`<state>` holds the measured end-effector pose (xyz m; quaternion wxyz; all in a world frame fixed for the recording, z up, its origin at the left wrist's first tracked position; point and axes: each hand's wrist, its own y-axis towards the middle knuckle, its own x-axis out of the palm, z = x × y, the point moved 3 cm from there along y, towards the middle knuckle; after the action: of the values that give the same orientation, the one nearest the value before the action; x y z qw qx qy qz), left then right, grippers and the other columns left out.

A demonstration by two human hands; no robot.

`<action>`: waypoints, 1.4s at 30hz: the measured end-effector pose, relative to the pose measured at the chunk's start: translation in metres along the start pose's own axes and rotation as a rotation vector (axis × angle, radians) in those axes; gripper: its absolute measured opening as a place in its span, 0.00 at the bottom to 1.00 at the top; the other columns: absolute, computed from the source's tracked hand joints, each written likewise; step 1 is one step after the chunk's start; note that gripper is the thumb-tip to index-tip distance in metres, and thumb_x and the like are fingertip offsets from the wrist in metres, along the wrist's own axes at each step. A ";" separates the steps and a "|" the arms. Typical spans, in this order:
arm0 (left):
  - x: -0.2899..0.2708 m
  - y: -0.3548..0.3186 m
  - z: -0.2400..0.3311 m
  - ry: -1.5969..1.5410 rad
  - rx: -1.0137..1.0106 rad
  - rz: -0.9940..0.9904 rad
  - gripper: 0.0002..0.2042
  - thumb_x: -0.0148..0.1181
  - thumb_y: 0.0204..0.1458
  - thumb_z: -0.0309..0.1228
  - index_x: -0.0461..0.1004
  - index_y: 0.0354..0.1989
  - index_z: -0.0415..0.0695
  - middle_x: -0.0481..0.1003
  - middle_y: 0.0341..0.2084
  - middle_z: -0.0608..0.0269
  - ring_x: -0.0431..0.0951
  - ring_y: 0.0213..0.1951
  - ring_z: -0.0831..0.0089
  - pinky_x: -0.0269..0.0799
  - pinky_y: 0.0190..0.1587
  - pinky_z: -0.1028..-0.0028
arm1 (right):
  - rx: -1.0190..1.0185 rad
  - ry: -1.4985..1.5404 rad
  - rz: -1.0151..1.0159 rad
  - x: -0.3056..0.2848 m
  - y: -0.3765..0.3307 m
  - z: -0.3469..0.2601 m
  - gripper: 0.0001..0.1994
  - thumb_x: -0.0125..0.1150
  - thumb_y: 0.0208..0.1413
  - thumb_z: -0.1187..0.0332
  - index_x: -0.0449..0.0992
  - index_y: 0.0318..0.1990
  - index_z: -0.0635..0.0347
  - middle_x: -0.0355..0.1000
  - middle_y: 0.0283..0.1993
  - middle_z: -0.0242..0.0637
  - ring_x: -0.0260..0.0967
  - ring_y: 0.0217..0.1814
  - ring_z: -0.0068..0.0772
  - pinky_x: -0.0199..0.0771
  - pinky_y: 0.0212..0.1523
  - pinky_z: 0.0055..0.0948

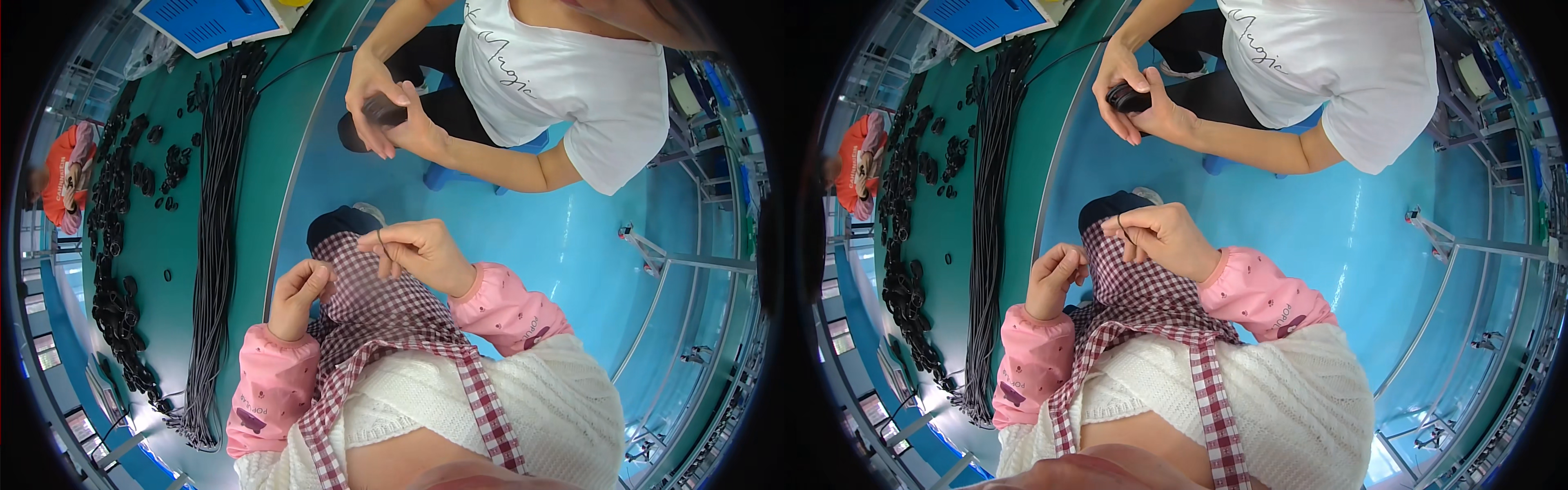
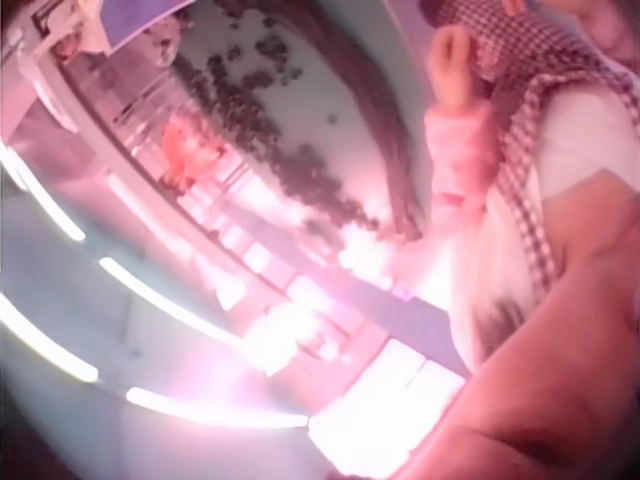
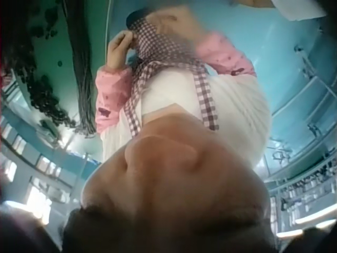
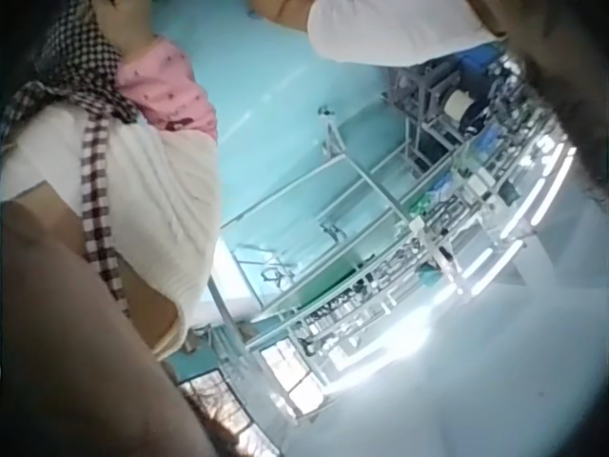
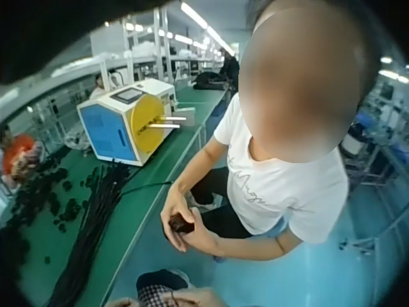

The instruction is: Assembling black plastic rings onto bundles of electrical cables at a manufacturing workbench.

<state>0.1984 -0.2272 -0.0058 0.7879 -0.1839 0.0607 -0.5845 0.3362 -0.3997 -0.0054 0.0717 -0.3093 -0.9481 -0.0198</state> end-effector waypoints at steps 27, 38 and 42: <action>-0.009 -0.007 -0.009 0.019 -0.077 0.004 0.10 0.50 0.63 0.32 0.71 0.33 0.40 0.72 0.33 0.64 0.69 0.30 0.79 0.64 0.34 0.78 | -0.034 0.131 0.157 -0.007 0.006 0.011 0.16 0.50 0.55 0.85 0.75 0.51 0.69 0.78 0.33 0.39 0.76 0.34 0.23 0.77 0.35 0.20; -0.009 -0.007 -0.015 0.031 -0.047 0.043 0.11 0.53 0.62 0.36 0.74 0.34 0.41 0.70 0.22 0.70 0.66 0.25 0.82 0.54 0.25 0.83 | -0.041 0.085 0.187 -0.006 0.005 0.014 0.13 0.51 0.57 0.82 0.78 0.46 0.67 0.77 0.30 0.39 0.73 0.28 0.20 0.75 0.31 0.19; -0.010 -0.006 -0.016 0.027 -0.047 0.032 0.11 0.53 0.62 0.36 0.74 0.34 0.41 0.70 0.23 0.70 0.66 0.25 0.83 0.53 0.25 0.83 | -0.004 0.060 0.135 -0.007 0.004 0.014 0.14 0.48 0.60 0.82 0.76 0.50 0.67 0.78 0.35 0.41 0.74 0.34 0.22 0.75 0.35 0.20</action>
<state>0.1848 -0.2229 -0.0196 0.7919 -0.1934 0.0877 -0.5725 0.3425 -0.3991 -0.0207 0.1007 -0.3721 -0.9223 -0.0261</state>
